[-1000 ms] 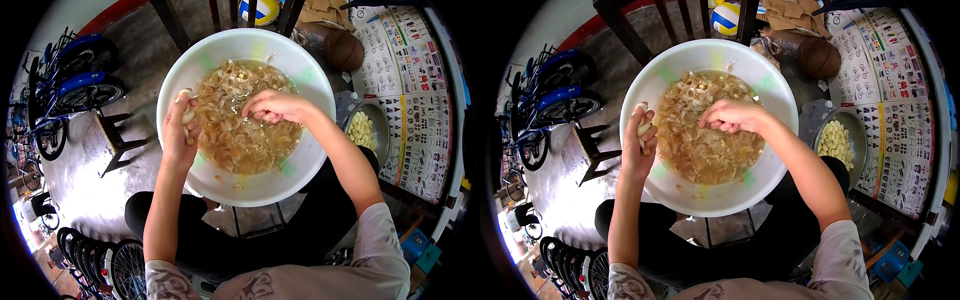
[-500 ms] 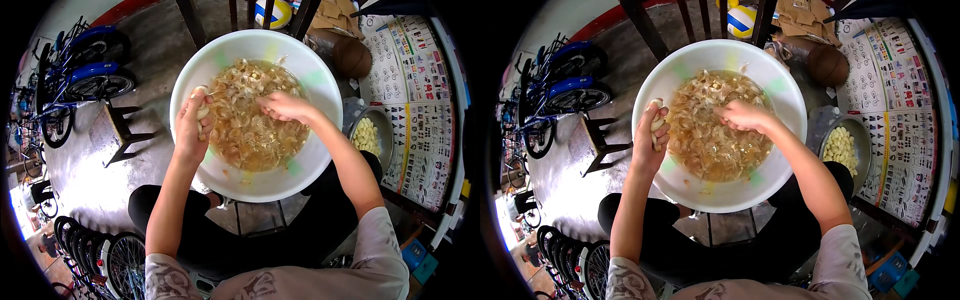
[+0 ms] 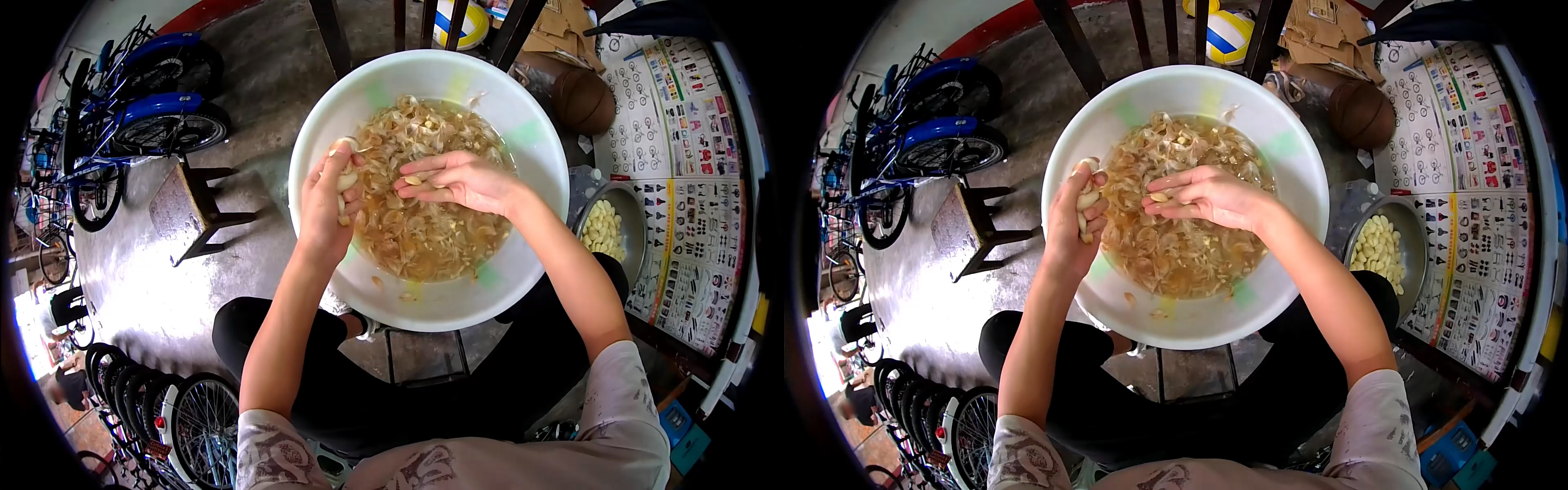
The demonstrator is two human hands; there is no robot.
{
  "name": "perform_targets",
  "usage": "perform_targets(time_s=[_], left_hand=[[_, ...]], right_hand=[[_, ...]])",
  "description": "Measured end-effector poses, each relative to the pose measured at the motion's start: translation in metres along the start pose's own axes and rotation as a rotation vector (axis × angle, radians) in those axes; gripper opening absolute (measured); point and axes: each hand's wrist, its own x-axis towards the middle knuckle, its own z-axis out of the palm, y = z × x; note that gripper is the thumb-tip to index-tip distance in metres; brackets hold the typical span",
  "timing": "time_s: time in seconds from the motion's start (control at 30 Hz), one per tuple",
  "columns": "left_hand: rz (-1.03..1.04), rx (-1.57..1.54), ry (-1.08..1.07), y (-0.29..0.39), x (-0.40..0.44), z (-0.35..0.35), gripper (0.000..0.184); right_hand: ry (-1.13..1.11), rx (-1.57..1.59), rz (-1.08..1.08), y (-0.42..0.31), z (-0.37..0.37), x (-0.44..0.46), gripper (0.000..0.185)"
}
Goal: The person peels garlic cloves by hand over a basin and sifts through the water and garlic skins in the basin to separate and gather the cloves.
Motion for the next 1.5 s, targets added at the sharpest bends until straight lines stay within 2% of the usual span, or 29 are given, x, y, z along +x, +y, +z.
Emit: perform_targets(time_s=[0.07,0.13,0.17,0.23,0.27,0.3,0.37,0.5,0.53,0.6,0.67,0.77,0.9,1.03,1.27,1.37,1.47,1.5], left_hand=[[-0.006,0.009,-0.009,-0.001,0.0,-0.001,0.02],[-0.002,0.039,-0.014,-0.007,0.001,-0.005,0.019],[0.003,0.069,-0.019,-0.009,0.002,-0.007,0.019],[-0.01,0.037,0.041,-0.016,-0.002,-0.002,0.018],[-0.022,0.006,0.1,-0.021,-0.003,0.0,0.017],[-0.022,0.006,0.099,-0.027,-0.002,0.0,0.017],[-0.158,-0.199,0.214,-0.04,0.0,-0.002,0.017],[-0.306,-0.339,0.141,-0.052,-0.01,0.01,0.024],[-0.362,-0.387,0.11,-0.056,-0.012,0.012,0.027],[-0.309,-0.475,0.041,-0.059,-0.017,0.016,0.028],[-0.198,-0.593,-0.119,-0.069,-0.012,0.006,0.027],[-0.143,-0.608,-0.189,-0.065,-0.008,0.003,0.023],[-0.168,-0.709,-0.258,-0.071,-0.003,-0.001,0.022],[-0.171,-0.778,-0.215,-0.066,-0.006,0.005,0.023],[-0.121,-0.679,-0.143,-0.065,-0.005,0.005,0.022],[-0.128,-0.63,-0.065,-0.061,-0.009,0.007,0.023],[-0.156,-0.66,-0.154,-0.058,-0.009,0.006,0.028],[-0.195,-0.597,-0.034,-0.047,-0.016,0.021,0.024]], right_hand=[[0.022,-0.023,-0.017,-0.001,0.003,0.0,0.037],[0.1,-0.673,0.086,-0.004,0.003,0.001,0.034],[0.099,-0.673,0.086,0.002,0.001,0.003,0.034],[0.499,-1.738,-0.187,0.019,0.008,0.002,0.025],[0.612,-1.772,-0.165,0.024,0.013,0.0,0.013],[0.612,-1.771,-0.165,0.023,0.021,-0.004,0.013],[0.533,-1.575,-0.695,0.021,0.036,-0.01,0.01],[0.335,-1.426,-0.999,0.029,0.069,-0.011,0.011],[0.34,-1.425,-1.0,0.034,0.073,-0.01,0.011],[0.313,-1.487,-1.119,0.039,0.078,-0.007,0.015],[0.329,-1.503,-1.132,0.044,0.081,-0.007,0.013],[0.292,-1.514,-1.128,0.047,0.083,-0.006,0.015],[0.253,-1.386,-1.139,0.049,0.084,-0.007,0.027],[0.15,-1.266,-1.131,0.046,0.076,-0.011,0.04],[0.163,-1.278,-1.024,0.039,0.075,-0.013,0.045],[0.162,-1.288,-1.106,0.038,0.073,-0.011,0.044],[0.095,-1.208,-1.185,0.036,0.066,-0.005,0.038],[0.113,-1.185,-1.265,0.03,0.064,-0.004,0.034]])
